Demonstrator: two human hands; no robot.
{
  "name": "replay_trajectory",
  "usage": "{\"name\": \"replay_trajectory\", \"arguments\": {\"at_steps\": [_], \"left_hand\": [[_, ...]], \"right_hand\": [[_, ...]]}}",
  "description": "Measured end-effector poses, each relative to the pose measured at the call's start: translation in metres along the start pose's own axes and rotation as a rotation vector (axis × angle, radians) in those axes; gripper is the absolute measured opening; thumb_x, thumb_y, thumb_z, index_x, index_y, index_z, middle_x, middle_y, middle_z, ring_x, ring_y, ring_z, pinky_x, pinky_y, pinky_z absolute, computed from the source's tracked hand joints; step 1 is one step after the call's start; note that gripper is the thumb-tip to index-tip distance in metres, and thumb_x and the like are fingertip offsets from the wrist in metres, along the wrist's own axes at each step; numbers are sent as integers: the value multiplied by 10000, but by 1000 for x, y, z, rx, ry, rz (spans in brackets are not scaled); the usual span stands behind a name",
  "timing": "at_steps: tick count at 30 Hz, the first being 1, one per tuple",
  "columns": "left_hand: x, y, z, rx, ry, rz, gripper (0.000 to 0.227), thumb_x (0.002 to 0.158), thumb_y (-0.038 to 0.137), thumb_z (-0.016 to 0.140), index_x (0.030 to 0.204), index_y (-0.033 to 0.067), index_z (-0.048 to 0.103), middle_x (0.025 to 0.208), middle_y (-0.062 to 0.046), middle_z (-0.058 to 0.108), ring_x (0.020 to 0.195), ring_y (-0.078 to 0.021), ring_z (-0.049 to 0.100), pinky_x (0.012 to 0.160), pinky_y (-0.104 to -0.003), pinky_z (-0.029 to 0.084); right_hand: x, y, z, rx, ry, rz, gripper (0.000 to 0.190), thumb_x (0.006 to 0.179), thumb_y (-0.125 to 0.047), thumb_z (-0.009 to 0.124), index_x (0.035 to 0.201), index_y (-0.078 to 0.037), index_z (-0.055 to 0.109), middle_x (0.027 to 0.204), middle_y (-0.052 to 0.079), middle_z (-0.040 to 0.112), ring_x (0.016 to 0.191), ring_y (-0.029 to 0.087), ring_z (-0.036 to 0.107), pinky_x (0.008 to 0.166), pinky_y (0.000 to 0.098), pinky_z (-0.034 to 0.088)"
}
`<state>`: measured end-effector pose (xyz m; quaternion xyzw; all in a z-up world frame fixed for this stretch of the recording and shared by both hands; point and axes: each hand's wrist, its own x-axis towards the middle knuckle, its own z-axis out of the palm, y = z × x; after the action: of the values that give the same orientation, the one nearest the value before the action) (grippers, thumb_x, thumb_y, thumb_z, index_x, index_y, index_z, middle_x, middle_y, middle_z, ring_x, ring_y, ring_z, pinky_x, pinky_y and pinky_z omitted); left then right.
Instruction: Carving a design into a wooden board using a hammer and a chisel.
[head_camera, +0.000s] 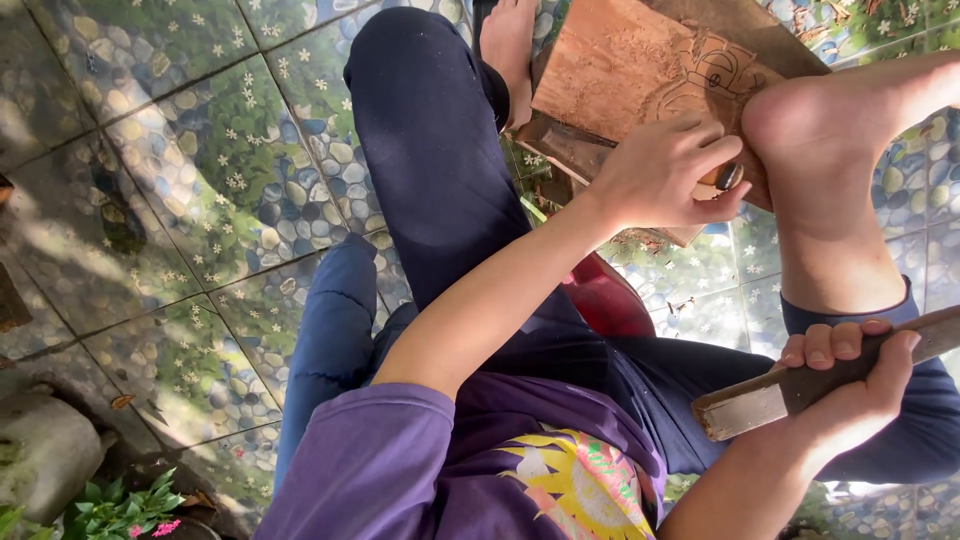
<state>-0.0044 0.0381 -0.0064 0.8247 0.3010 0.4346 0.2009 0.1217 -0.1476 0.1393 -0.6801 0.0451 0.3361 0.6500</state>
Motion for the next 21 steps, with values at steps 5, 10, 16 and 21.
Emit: {"name": "replay_trajectory", "arguments": {"at_steps": [5, 10, 16, 21], "left_hand": [[15, 17, -9, -135, -202, -41, 313, 933, 398, 489, 892, 98, 567, 564, 5, 528, 459, -163, 508, 323, -313, 341], [12, 13, 5, -139, -282, 24, 699, 855, 784, 511, 671, 110, 536, 467, 11, 510, 381, -187, 490, 311, -374, 368], [17, 15, 3, -120, -129, 115, 415, 995, 309, 497, 617, 142, 459, 483, 4, 442, 450, -194, 484, 309, -382, 311], [-6, -14, 42, -5, -316, 77, 82, 829, 48, 691, 794, 83, 627, 562, 11, 542, 555, -151, 522, 414, -306, 455]], "right_hand": [[-5, 1, 4, 13, 7, 46, 182, 972, -400, 649, 977, -219, 635, 717, -104, 427, 576, 40, 375, 552, 197, 322], [-5, 1, 4, 66, -17, 60, 179, 971, -373, 652, 974, -195, 642, 702, -90, 424, 563, 47, 360, 540, 206, 316], [-5, 2, 1, 55, -57, 29, 183, 988, -387, 645, 986, -204, 640, 711, -86, 427, 558, 55, 377, 544, 205, 340], [-4, 4, 3, 61, -59, 31, 178, 989, -382, 643, 980, -203, 641, 708, -83, 431, 561, 59, 376, 546, 216, 339]]}}
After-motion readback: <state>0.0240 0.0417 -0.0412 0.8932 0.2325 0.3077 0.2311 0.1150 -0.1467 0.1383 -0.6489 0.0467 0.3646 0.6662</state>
